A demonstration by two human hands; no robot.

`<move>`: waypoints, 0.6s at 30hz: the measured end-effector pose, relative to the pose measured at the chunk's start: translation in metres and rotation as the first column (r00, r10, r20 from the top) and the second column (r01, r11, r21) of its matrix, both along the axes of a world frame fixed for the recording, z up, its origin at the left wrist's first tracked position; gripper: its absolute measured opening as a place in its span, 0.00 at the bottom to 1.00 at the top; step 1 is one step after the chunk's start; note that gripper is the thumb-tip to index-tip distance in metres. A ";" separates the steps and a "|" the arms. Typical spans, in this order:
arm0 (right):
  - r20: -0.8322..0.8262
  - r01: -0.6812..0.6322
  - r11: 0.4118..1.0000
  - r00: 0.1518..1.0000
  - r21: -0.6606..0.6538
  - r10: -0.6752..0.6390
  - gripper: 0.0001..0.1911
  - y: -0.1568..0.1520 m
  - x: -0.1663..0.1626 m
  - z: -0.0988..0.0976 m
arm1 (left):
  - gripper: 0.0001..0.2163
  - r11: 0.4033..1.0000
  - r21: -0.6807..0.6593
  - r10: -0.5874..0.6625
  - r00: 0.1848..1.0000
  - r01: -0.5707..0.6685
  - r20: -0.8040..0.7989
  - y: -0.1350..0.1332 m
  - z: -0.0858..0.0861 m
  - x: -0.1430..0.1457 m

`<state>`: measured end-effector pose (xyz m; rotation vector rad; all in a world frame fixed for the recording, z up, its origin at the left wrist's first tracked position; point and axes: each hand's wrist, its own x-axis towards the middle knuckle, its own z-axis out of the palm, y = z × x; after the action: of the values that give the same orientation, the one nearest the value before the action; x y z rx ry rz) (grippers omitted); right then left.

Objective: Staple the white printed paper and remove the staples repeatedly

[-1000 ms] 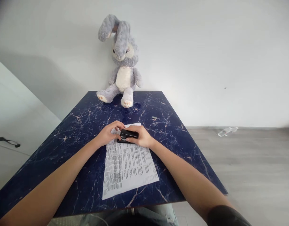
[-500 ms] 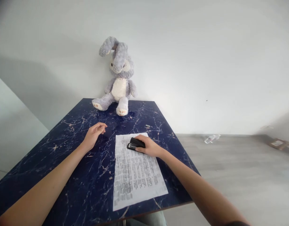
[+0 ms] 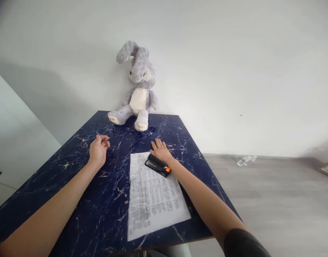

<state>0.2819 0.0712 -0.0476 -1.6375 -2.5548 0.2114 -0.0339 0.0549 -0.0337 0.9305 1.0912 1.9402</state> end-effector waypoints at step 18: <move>-0.120 -0.379 0.920 0.913 0.104 0.390 0.29 -0.015 -0.166 0.006 | 0.13 0.872 -0.044 0.480 0.869 -0.488 -0.118 0.002 0.011 -0.048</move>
<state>0.1161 0.0564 -0.0417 -1.0371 -2.7106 0.2404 -0.0818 0.0568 -0.0226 0.7710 1.5657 2.2475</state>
